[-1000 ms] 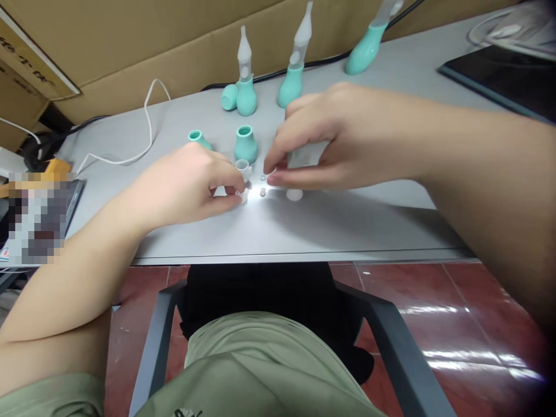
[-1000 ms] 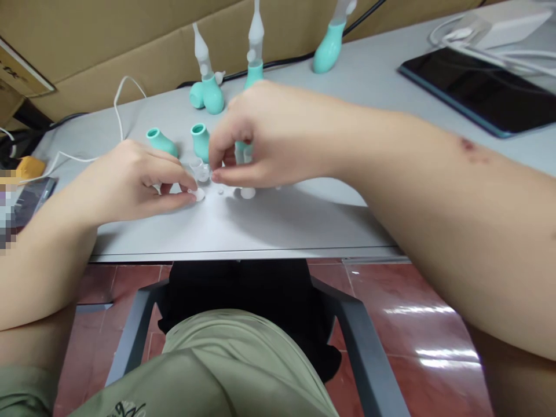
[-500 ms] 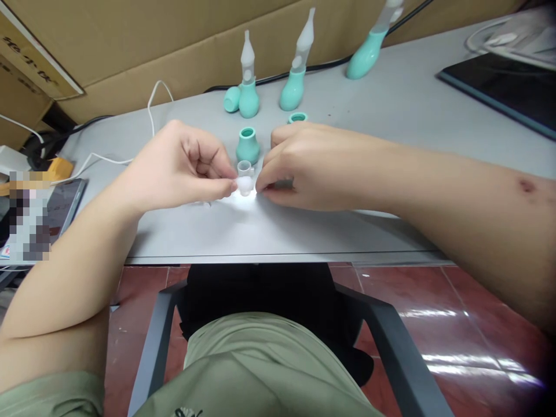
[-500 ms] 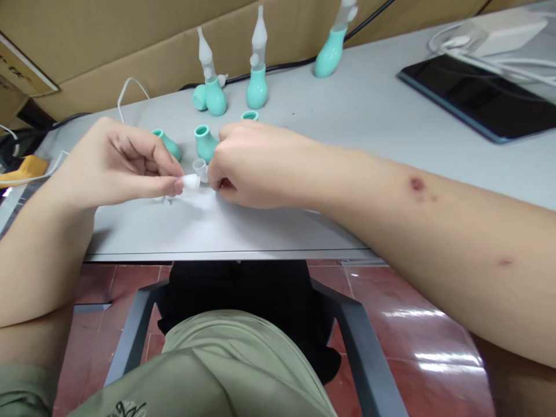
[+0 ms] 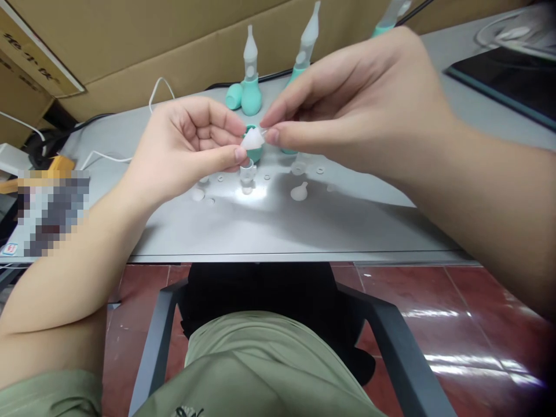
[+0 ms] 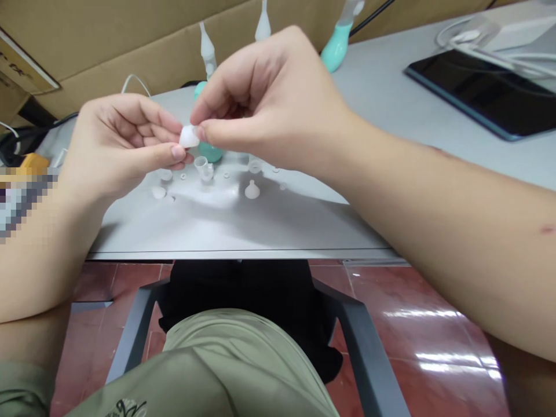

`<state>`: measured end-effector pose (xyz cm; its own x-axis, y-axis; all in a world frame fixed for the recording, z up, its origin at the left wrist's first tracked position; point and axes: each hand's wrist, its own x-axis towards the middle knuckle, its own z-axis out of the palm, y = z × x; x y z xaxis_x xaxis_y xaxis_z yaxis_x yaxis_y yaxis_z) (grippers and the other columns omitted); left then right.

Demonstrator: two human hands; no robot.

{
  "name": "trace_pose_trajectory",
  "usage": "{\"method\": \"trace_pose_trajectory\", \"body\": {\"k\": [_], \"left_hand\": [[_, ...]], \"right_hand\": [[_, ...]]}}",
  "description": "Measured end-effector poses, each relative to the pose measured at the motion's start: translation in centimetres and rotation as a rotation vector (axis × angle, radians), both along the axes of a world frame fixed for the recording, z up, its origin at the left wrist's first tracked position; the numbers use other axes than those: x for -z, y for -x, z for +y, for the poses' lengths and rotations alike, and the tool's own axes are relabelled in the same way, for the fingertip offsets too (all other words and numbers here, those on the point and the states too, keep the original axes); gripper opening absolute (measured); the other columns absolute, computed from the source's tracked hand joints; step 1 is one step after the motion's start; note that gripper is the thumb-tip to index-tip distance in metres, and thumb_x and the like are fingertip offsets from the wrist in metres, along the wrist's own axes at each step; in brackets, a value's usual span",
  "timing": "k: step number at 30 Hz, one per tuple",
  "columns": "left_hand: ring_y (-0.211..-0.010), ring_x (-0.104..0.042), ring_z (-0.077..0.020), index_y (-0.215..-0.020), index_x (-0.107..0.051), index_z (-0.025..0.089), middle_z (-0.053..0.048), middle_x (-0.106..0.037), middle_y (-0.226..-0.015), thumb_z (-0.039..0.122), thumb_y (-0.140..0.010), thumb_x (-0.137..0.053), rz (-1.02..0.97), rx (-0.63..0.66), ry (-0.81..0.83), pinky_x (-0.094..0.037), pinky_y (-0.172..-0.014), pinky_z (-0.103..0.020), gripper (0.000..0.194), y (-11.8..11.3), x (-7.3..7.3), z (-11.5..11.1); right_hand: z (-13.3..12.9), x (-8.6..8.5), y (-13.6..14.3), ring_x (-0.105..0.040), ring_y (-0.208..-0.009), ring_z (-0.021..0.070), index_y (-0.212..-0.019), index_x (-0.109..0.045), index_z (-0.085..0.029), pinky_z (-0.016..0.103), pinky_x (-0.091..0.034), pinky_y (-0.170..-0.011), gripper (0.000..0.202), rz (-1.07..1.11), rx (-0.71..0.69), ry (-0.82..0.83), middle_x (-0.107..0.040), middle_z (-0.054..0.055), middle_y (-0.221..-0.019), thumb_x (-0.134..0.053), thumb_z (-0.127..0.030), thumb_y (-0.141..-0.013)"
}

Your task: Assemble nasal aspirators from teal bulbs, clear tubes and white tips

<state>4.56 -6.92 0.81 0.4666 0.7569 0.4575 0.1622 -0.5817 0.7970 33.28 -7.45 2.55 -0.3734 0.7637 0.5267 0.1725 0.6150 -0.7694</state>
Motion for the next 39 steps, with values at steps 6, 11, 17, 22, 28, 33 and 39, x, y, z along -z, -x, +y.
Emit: {"method": "trace_pose_trajectory", "body": {"k": [6,11,17,22,28,33,39], "left_hand": [[-0.105,-0.1,-0.0314,-0.137,-0.098,0.02,-0.01,-0.1,-0.12,0.036,-0.11,-0.108,-0.016,0.019,-0.015,-0.089,-0.099,-0.052,0.033,-0.2,0.6,-0.4],[-0.1,-0.1,-0.0312,-0.14,-0.098,0.019,-0.011,-0.1,-0.115,0.044,-0.113,-0.108,-0.011,0.02,-0.032,-0.089,-0.098,-0.052,0.038,-0.2,0.7,-0.3],[-0.1,-0.1,-0.0319,-0.139,-0.097,0.019,-0.012,-0.099,-0.116,0.054,-0.112,-0.11,-0.011,0.009,-0.061,-0.089,-0.1,-0.053,0.046,-0.4,0.6,-0.4],[-0.1,-0.098,-0.0301,-0.13,-0.099,0.023,-0.01,-0.099,-0.116,0.061,-0.107,-0.112,-0.026,-0.012,-0.076,-0.09,-0.098,-0.052,0.046,-0.3,1.2,0.1],[-0.105,-0.098,-0.0341,-0.119,-0.098,0.027,-0.008,-0.096,-0.115,0.065,-0.1,-0.114,-0.068,-0.038,-0.119,-0.089,-0.096,-0.058,0.046,-0.2,2.0,0.7],[-0.098,-0.096,-0.0333,-0.11,-0.097,0.025,-0.007,-0.091,-0.106,0.062,-0.094,-0.119,-0.089,-0.008,-0.142,-0.087,-0.087,-0.054,0.046,-0.5,1.6,0.8],[-0.1,-0.093,-0.0313,-0.116,-0.1,0.028,-0.009,-0.095,-0.114,0.06,-0.106,-0.108,-0.053,-0.009,-0.223,-0.085,-0.089,-0.055,0.035,-0.3,1.4,0.2]], "right_hand": [[0.0,0.2,0.2,-0.09,-0.099,0.0298,-0.091,-0.1,-0.038,0.043,-0.073,-0.09,0.036,0.057,-0.073,0.06,-0.095,0.0,-0.101,-0.124,-0.064,-0.089],[0.0,0.3,0.1,-0.096,-0.113,0.0312,-0.093,-0.1,-0.037,0.047,-0.079,-0.108,0.022,0.101,-0.14,0.089,-0.098,-0.001,-0.112,-0.118,-0.047,-0.101],[0.6,0.9,0.0,-0.095,-0.11,0.0294,-0.1,-0.1,-0.036,0.047,-0.078,-0.105,0.036,0.127,-0.193,0.116,-0.096,-0.001,-0.11,-0.12,-0.066,-0.098],[0.5,0.9,-0.1,-0.095,-0.117,0.0348,-0.108,-0.1,-0.036,0.054,-0.08,-0.113,0.038,0.102,-0.16,0.177,-0.098,0.0,-0.117,-0.119,-0.066,-0.096],[0.8,0.7,-0.4,-0.097,-0.118,0.0375,-0.104,-0.104,-0.037,0.055,-0.082,-0.115,0.021,0.057,-0.119,0.175,-0.1,0.001,-0.114,-0.117,-0.052,-0.096],[1.0,0.9,-0.4,-0.097,-0.12,0.0373,-0.103,-0.103,-0.037,0.056,-0.082,-0.116,0.021,0.065,-0.163,0.217,-0.099,0.0,-0.115,-0.118,-0.051,-0.098],[0.8,0.5,0.2,-0.097,-0.113,0.0381,-0.092,-0.099,-0.036,0.054,-0.082,-0.108,0.018,0.109,-0.196,0.258,-0.098,0.003,-0.107,-0.117,-0.039,-0.088]]}}
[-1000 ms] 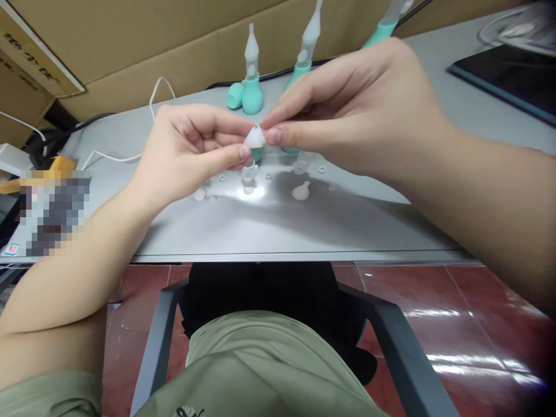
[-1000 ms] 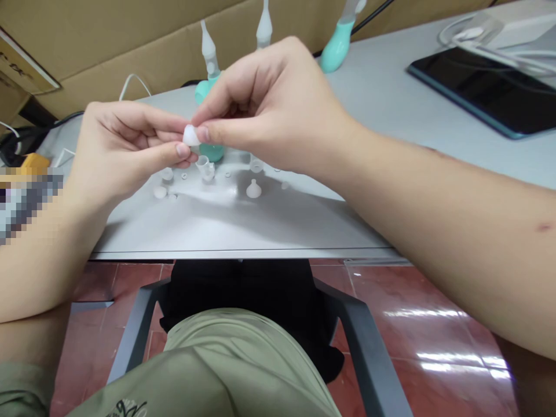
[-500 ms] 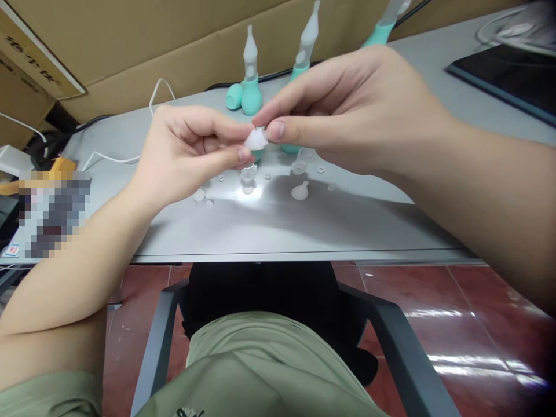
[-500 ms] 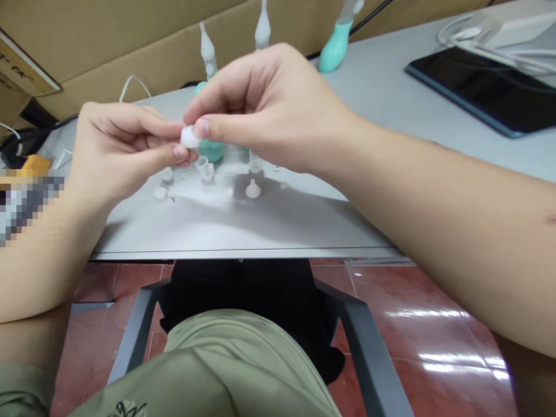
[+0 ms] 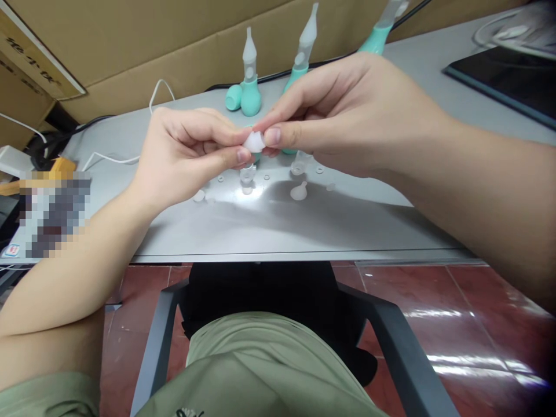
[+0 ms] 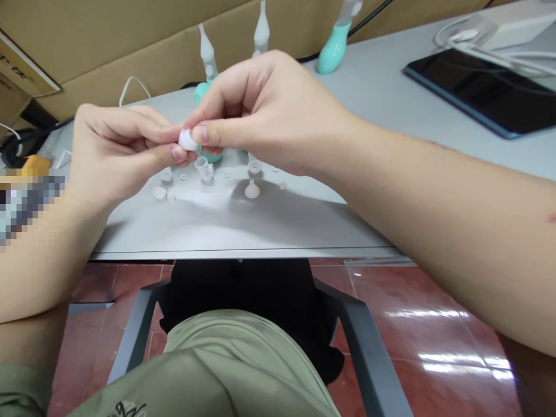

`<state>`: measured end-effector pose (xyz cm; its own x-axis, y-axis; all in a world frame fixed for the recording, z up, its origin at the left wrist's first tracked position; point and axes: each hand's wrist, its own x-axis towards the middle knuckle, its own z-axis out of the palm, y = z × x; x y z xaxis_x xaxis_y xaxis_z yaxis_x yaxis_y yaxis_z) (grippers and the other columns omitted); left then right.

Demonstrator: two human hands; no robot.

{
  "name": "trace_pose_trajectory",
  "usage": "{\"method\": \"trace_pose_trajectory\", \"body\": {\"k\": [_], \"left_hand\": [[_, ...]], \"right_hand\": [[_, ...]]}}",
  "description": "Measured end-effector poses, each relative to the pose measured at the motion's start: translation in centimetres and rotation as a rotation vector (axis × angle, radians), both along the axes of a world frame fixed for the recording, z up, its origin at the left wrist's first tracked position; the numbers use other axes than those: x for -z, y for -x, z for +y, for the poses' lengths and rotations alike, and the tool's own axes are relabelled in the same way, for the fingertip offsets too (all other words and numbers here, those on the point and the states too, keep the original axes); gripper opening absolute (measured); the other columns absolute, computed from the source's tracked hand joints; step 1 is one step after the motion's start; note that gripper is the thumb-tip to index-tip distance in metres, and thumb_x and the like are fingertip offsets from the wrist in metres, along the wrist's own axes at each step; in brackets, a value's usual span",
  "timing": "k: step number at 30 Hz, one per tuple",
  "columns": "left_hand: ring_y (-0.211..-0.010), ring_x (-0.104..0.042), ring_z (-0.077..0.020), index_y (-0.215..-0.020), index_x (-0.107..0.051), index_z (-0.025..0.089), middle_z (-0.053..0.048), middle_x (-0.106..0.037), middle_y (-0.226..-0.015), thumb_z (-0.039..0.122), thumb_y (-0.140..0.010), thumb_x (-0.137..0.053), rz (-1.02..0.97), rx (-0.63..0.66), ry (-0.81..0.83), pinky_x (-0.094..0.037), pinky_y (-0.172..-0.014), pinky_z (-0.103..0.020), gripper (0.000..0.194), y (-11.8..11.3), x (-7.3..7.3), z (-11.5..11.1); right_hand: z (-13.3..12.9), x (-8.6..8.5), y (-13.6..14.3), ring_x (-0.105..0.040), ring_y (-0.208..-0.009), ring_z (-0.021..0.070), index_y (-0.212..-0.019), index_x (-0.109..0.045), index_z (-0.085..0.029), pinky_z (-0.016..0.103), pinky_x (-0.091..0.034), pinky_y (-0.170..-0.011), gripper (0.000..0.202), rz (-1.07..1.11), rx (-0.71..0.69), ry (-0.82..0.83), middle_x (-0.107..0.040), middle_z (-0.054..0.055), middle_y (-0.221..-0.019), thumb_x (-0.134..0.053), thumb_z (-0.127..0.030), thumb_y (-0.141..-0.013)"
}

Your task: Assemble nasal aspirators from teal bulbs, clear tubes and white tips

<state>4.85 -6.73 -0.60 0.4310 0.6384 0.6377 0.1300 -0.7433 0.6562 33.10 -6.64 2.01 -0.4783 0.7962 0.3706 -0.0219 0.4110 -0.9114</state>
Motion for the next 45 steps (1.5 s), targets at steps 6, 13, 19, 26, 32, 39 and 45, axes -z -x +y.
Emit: {"method": "trace_pose_trajectory", "body": {"k": [6,13,19,26,32,39,45], "left_hand": [[-0.104,-0.091,-0.0326,-0.12,-0.098,0.027,-0.012,-0.092,-0.12,0.07,-0.109,-0.103,0.051,-0.03,0.01,-0.083,-0.097,-0.06,0.045,0.5,0.2,0.0],[-0.102,-0.089,-0.0316,-0.117,-0.098,0.029,-0.01,-0.092,-0.116,0.084,-0.105,-0.103,0.119,-0.065,0.0,-0.082,-0.096,-0.058,0.056,0.3,-0.4,-0.3],[-0.094,-0.087,-0.0275,-0.117,-0.099,0.025,-0.01,-0.094,-0.113,0.075,-0.11,-0.102,0.094,-0.063,-0.086,-0.08,-0.088,-0.052,0.05,0.3,-0.3,-0.3],[-0.099,-0.082,-0.021,-0.137,-0.099,0.04,-0.002,-0.095,-0.117,0.039,-0.124,-0.094,0.167,0.003,-0.272,-0.072,-0.082,-0.042,0.014,1.2,-2.5,0.0],[-0.081,-0.082,-0.0216,-0.114,-0.103,0.033,-0.003,-0.094,-0.103,0.016,-0.097,-0.089,0.391,0.086,-0.238,-0.06,-0.068,-0.04,0.027,0.6,-3.6,-1.2],[-0.088,-0.086,-0.0259,-0.107,-0.098,0.032,-0.005,-0.095,-0.107,0.026,-0.106,-0.073,0.731,0.108,-0.158,-0.066,-0.083,-0.041,0.026,-0.1,-3.2,-1.4],[-0.078,-0.079,-0.0251,-0.124,-0.099,0.036,-0.005,-0.092,-0.098,0.039,-0.108,-0.082,0.668,0.005,-0.18,-0.064,-0.079,-0.042,0.024,0.1,-3.4,-1.7]], "right_hand": [[0.1,-0.2,0.1,-0.097,-0.113,0.0396,-0.092,-0.099,-0.034,0.057,-0.081,-0.11,0.018,0.002,-0.029,0.027,-0.097,0.006,-0.107,-0.117,-0.034,-0.09],[0.1,-0.2,0.1,-0.097,-0.116,0.0439,-0.089,-0.095,-0.033,0.06,-0.08,-0.106,0.026,-0.039,-0.026,0.05,-0.096,0.008,-0.105,-0.118,-0.043,-0.082],[0.0,-0.1,0.5,-0.094,-0.108,0.0378,-0.09,-0.093,-0.035,0.054,-0.079,-0.1,0.023,-0.059,0.02,0.026,-0.095,0.005,-0.102,-0.115,-0.041,-0.086],[-0.2,-0.8,-0.2,-0.079,-0.095,0.03,-0.095,-0.093,-0.035,0.05,-0.066,-0.093,0.022,-0.149,0.183,-0.183,-0.089,0.004,-0.103,-0.106,-0.053,-0.095],[0.7,-1.5,-1.4,-0.074,-0.102,0.0358,-0.091,-0.09,-0.037,0.057,-0.061,-0.109,0.013,-0.639,0.204,-0.48,-0.085,0.006,-0.096,-0.082,-0.04,-0.101],[1.5,-0.5,-0.2,-0.063,-0.156,0.054,-0.073,-0.086,-0.038,0.082,-0.045,-0.149,0.03,-0.848,0.117,-0.518,-0.082,0.015,-0.089,-0.091,-0.037,-0.102],[2.5,0.5,0.0,-0.062,-0.161,0.0534,-0.071,-0.08,-0.037,0.084,-0.044,-0.153,0.034,-0.849,0.112,-0.674,-0.073,0.014,-0.076,-0.099,-0.038,-0.099]]}}
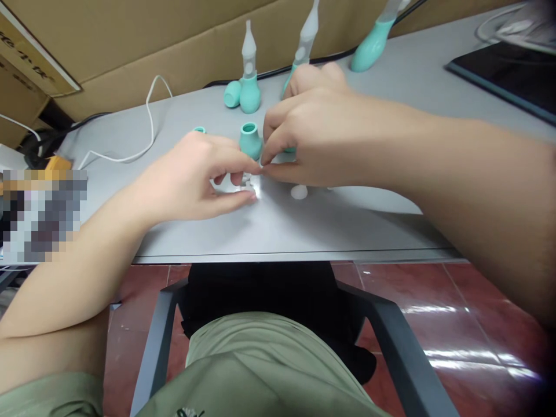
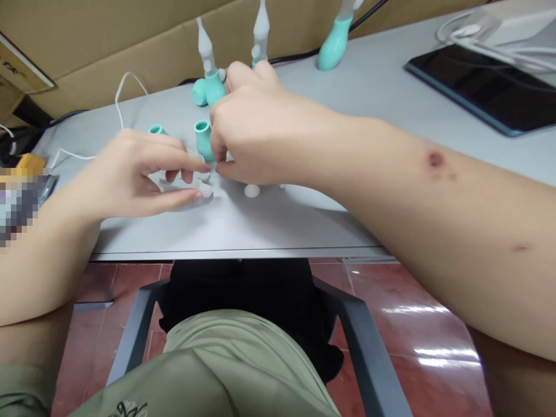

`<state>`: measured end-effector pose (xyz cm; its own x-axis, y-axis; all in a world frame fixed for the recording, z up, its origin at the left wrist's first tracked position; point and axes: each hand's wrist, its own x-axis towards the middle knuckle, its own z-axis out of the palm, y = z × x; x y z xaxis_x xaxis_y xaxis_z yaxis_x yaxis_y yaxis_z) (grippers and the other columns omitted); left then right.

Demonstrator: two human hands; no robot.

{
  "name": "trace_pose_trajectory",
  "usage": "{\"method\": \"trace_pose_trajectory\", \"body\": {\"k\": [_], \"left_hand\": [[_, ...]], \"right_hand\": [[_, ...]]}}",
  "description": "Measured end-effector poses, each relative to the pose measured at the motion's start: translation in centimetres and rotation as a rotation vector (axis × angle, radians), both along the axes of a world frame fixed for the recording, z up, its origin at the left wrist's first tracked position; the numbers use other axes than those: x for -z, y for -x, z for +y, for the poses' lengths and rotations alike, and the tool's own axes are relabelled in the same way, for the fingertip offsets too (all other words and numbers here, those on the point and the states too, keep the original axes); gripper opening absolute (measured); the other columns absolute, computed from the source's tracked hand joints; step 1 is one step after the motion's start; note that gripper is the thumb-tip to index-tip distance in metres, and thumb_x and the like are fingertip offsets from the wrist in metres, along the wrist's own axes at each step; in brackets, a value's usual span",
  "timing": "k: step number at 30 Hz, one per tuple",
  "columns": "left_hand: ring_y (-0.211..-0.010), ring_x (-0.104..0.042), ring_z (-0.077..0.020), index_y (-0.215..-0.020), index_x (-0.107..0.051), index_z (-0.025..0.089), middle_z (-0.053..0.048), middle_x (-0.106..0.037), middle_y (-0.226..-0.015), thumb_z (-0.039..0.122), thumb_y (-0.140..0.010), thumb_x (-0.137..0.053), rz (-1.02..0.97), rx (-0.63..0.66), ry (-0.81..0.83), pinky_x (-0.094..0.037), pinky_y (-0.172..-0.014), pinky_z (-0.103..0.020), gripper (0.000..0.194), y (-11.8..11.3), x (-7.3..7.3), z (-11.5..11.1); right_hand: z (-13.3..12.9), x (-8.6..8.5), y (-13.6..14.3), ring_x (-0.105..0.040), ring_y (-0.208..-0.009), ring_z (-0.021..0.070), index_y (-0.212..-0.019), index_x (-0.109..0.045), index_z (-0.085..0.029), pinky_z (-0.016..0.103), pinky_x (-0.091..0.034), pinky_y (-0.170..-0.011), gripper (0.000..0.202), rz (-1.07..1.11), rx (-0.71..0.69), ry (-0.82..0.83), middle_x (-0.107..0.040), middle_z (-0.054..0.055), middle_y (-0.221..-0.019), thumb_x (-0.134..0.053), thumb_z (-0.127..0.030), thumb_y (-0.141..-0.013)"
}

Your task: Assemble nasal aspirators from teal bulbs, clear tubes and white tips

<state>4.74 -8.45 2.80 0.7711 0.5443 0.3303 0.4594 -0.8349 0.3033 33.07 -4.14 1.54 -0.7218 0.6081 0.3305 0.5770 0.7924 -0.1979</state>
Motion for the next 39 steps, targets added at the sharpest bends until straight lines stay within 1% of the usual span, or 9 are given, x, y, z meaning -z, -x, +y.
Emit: {"method": "trace_pose_trajectory", "body": {"k": [5,8,12,16,19,22,27,30,39], "left_hand": [[-0.084,-0.078,-0.0286,-0.116,-0.103,0.036,-0.008,-0.085,-0.096,0.038,-0.102,-0.078,-0.142,-0.072,-0.155,-0.061,-0.078,-0.046,0.028,0.2,0.4,0.5],[-0.093,-0.082,-0.028,-0.123,-0.104,0.034,-0.009,-0.089,-0.111,0.031,-0.1,-0.075,-0.068,-0.06,-0.138,-0.064,-0.083,-0.044,0.037,0.3,0.3,0.7],[-0.113,-0.093,-0.0302,-0.123,-0.101,0.034,-0.005,-0.098,-0.131,0.029,-0.107,-0.071,-0.017,-0.022,-0.079,-0.07,-0.096,-0.043,0.034,0.5,0.4,1.3],[-0.09,-0.089,-0.0303,-0.115,-0.097,0.035,-0.004,-0.097,-0.107,0.033,-0.103,-0.078,-0.051,-0.025,-0.104,-0.069,-0.085,-0.047,0.023,0.7,1.0,2.1],[-0.08,-0.084,-0.0282,-0.126,-0.1,0.034,-0.004,-0.094,-0.1,0.032,-0.096,-0.086,-0.078,-0.017,-0.096,-0.07,-0.079,-0.046,0.033,0.8,1.2,2.5],[-0.091,-0.088,-0.0284,-0.13,-0.102,0.034,-0.007,-0.094,-0.109,0.037,-0.1,-0.093,-0.189,-0.037,-0.013,-0.073,-0.081,-0.044,0.031,0.9,1.1,2.5],[-0.089,-0.088,-0.0273,-0.125,-0.102,0.027,-0.009,-0.087,-0.108,0.069,-0.095,-0.112,-0.515,-0.041,0.196,-0.08,-0.096,-0.055,0.053,0.5,1.1,2.7],[-0.09,-0.089,-0.0292,-0.121,-0.101,0.022,-0.01,-0.089,-0.106,0.063,-0.095,-0.116,-0.596,-0.11,0.299,-0.081,-0.103,-0.061,0.05,0.1,1.4,2.3],[-0.096,-0.09,-0.0281,-0.123,-0.105,0.028,-0.008,-0.096,-0.113,0.041,-0.107,-0.11,-0.627,-0.138,0.261,-0.077,-0.094,-0.043,0.021,-0.2,1.6,1.0]], "right_hand": [[0.9,1.0,0.1,-0.066,-0.161,0.0512,-0.08,-0.085,-0.036,0.081,-0.051,-0.149,0.024,-0.07,-0.013,-0.038,-0.078,0.011,-0.08,-0.095,-0.032,-0.101],[1.3,1.5,0.0,-0.065,-0.164,0.0457,-0.074,-0.082,-0.039,0.067,-0.057,-0.147,0.034,-0.003,-0.066,-0.003,-0.073,0.011,-0.073,-0.094,-0.043,-0.106],[0.6,0.9,0.5,-0.065,-0.161,0.0484,-0.071,-0.079,-0.035,0.07,-0.056,-0.141,0.043,-0.092,0.007,0.052,-0.074,0.013,-0.076,-0.086,-0.04,-0.113],[-0.9,-0.9,1.5,-0.068,-0.153,0.0561,-0.076,-0.081,-0.029,0.08,-0.053,-0.137,0.039,-0.242,0.128,0.117,-0.081,0.016,-0.093,-0.083,-0.031,-0.114],[-1.7,-2.1,1.7,-0.067,-0.154,0.0584,-0.08,-0.084,-0.027,0.085,-0.052,-0.137,0.031,-0.26,0.176,0.136,-0.083,0.016,-0.099,-0.087,-0.026,-0.111],[-1.9,-2.7,0.7,-0.075,-0.142,0.0516,-0.094,-0.094,-0.028,0.077,-0.059,-0.133,0.02,-0.073,0.181,0.166,-0.083,0.014,-0.102,-0.088,-0.027,-0.112],[-0.4,-1.4,-1.2,-0.085,-0.095,0.024,-0.103,-0.098,-0.031,0.034,-0.072,-0.091,0.025,0.483,-0.168,0.265,-0.085,-0.001,-0.089,-0.107,-0.053,-0.111],[0.2,-0.3,-1.1,-0.085,-0.089,0.0224,-0.104,-0.098,-0.031,0.033,-0.071,-0.079,0.034,0.666,-0.208,0.301,-0.091,0.001,-0.097,-0.115,-0.061,-0.103],[-0.2,0.3,-0.4,-0.087,-0.088,0.0229,-0.102,-0.102,-0.03,0.032,-0.073,-0.077,0.033,0.798,-0.187,0.368,-0.093,0.001,-0.097,-0.122,-0.055,-0.095]]}}
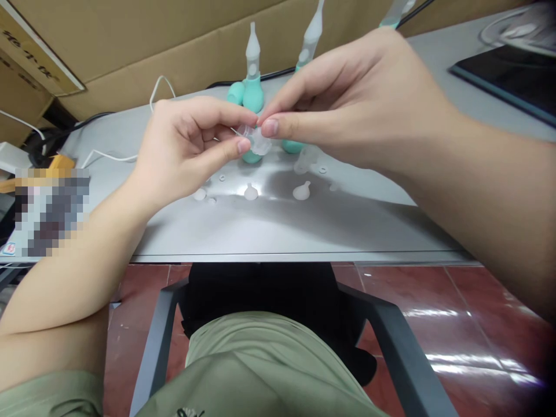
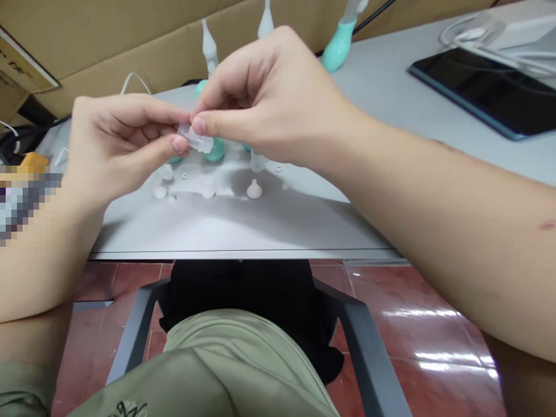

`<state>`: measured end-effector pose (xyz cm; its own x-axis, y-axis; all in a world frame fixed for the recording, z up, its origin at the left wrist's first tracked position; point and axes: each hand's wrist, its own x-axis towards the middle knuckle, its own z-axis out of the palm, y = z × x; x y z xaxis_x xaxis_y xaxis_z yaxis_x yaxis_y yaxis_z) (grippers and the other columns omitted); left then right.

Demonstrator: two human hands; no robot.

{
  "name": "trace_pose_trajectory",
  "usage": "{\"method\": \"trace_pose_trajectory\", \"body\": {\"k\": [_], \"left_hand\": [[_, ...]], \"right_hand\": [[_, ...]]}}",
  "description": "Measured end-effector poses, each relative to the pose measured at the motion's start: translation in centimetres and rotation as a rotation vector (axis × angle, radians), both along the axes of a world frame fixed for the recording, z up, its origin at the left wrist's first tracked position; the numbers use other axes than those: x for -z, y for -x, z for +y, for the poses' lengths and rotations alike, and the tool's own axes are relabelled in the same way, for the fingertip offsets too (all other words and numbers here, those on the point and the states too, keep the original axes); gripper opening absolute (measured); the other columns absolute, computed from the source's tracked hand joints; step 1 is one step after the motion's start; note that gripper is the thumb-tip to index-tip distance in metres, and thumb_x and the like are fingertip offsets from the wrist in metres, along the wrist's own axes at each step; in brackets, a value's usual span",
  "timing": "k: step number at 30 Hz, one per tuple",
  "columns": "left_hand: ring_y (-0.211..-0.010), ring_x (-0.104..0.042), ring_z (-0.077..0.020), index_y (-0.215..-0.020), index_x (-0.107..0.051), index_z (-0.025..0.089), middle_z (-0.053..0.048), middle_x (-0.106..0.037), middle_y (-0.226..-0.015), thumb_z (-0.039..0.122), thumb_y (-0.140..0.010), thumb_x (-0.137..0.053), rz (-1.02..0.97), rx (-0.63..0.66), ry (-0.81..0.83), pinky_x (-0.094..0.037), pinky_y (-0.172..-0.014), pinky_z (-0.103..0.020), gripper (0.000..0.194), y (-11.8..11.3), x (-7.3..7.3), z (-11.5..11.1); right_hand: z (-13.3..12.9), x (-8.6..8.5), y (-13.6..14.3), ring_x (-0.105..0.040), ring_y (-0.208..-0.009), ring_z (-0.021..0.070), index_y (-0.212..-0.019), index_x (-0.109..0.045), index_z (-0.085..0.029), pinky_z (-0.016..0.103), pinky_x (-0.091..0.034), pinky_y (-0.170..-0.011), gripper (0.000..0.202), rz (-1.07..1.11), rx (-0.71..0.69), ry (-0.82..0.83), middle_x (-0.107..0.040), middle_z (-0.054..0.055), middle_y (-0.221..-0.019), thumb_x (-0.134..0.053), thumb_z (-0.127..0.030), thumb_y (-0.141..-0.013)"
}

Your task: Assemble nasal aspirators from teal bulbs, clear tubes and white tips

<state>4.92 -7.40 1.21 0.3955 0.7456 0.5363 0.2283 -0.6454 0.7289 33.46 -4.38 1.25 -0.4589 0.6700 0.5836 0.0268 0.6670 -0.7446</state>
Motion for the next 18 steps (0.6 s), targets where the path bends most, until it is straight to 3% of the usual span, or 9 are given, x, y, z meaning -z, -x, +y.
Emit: {"method": "trace_pose_trajectory", "body": {"k": [2,4,7,9,13,18], "left_hand": [[-0.096,-0.089,-0.0282,-0.122,-0.105,0.029,-0.009,-0.096,-0.114,0.046,-0.108,-0.11,-0.001,-0.007,-0.024,-0.076,-0.091,-0.042,0.022,-0.1,0.0,0.1],[-0.094,-0.088,-0.0278,-0.121,-0.106,0.03,-0.01,-0.095,-0.113,0.052,-0.106,-0.112,-0.002,-0.005,-0.053,-0.073,-0.089,-0.041,0.027,-0.2,0.1,0.3],[-0.092,-0.085,-0.0268,-0.12,-0.106,0.029,-0.011,-0.092,-0.112,0.059,-0.103,-0.115,-0.005,-0.01,-0.067,-0.07,-0.086,-0.04,0.036,-0.3,0.1,0.4],[-0.091,-0.083,-0.026,-0.119,-0.105,0.027,-0.011,-0.09,-0.11,0.06,-0.102,-0.116,0.001,-0.013,-0.082,-0.07,-0.087,-0.04,0.039,-0.3,0.0,0.4],[-0.096,-0.083,-0.0265,-0.12,-0.103,0.026,-0.01,-0.087,-0.108,0.062,-0.099,-0.117,0.021,0.015,-0.165,-0.071,-0.091,-0.039,0.045,0.0,-0.1,0.6],[-0.097,-0.084,-0.0258,-0.13,-0.104,0.033,-0.009,-0.09,-0.113,0.063,-0.104,-0.114,0.011,0.12,-0.317,-0.072,-0.088,-0.038,0.041,0.6,0.8,2.4]], "right_hand": [[0.0,0.0,0.1,-0.085,-0.085,0.0207,-0.101,-0.102,-0.03,0.029,-0.068,-0.071,0.027,0.017,-0.031,0.033,-0.093,0.0,-0.095,-0.123,-0.045,-0.095],[-0.3,-0.3,0.2,-0.083,-0.081,0.0167,-0.099,-0.102,-0.027,0.025,-0.063,-0.067,0.016,0.028,-0.041,0.086,-0.093,0.0,-0.093,-0.118,-0.025,-0.1],[-1.1,-1.1,0.6,-0.079,-0.076,0.0085,-0.095,-0.099,-0.02,0.017,-0.056,-0.065,0.03,0.031,-0.018,0.148,-0.091,-0.002,-0.087,-0.099,0.008,-0.105],[-1.5,-1.6,0.8,-0.075,-0.073,0.0054,-0.094,-0.097,-0.017,0.014,-0.053,-0.064,0.038,0.024,-0.003,0.164,-0.089,-0.004,-0.083,-0.093,0.02,-0.101],[-1.6,-1.9,1.0,-0.073,-0.069,0.0043,-0.093,-0.092,-0.016,0.014,-0.051,-0.06,0.042,0.02,-0.044,0.218,-0.086,-0.007,-0.079,-0.09,0.026,-0.098],[-1.4,-1.4,0.8,-0.08,-0.078,0.0072,-0.096,-0.09,-0.018,0.015,-0.063,-0.07,0.033,0.072,-0.112,0.249,-0.087,-0.004,-0.086,-0.092,0.013,-0.107]]}}
